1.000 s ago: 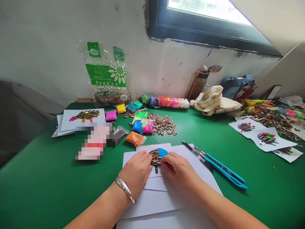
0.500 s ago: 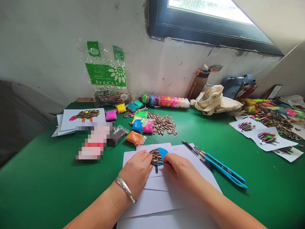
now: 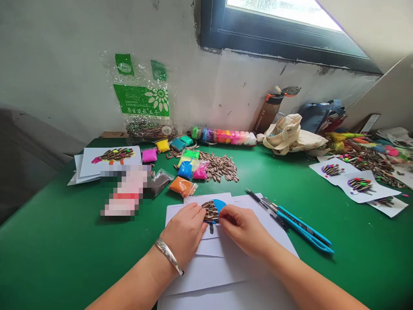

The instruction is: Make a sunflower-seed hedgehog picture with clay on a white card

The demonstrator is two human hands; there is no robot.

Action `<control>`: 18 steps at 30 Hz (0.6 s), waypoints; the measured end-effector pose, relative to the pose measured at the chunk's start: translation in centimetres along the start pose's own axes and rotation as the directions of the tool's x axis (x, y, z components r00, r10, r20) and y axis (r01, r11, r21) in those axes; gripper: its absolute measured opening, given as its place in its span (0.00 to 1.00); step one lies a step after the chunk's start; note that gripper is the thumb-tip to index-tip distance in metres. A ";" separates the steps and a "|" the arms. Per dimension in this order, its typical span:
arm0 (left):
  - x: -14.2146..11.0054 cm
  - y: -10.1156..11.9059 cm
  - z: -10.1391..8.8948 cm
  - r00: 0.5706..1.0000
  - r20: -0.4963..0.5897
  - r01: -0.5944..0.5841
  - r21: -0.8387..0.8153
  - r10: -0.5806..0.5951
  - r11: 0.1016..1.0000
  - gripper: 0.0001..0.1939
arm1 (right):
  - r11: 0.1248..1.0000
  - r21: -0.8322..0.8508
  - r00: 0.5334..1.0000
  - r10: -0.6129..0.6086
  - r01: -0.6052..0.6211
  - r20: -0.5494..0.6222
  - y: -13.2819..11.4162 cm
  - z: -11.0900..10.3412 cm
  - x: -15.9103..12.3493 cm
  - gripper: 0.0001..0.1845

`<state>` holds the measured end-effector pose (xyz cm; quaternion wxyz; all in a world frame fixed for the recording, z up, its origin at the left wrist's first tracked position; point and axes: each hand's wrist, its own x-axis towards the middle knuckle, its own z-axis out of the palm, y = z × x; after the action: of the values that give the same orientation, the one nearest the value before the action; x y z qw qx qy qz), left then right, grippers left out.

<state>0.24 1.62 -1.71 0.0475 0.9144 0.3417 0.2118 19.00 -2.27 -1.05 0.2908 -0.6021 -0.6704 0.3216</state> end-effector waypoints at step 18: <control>0.0 0.0 0.1 1.000 0.025 0.011 0.019 -0.012 1.000 0.13 | 0.989 -0.148 1.000 -0.016 0.017 0.003 -0.2 0.7 0.3 0.07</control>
<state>0.32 1.65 -1.83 0.0446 0.9154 0.3483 0.1966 18.32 -2.04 -1.35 0.2471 -0.6162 -0.6977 0.2691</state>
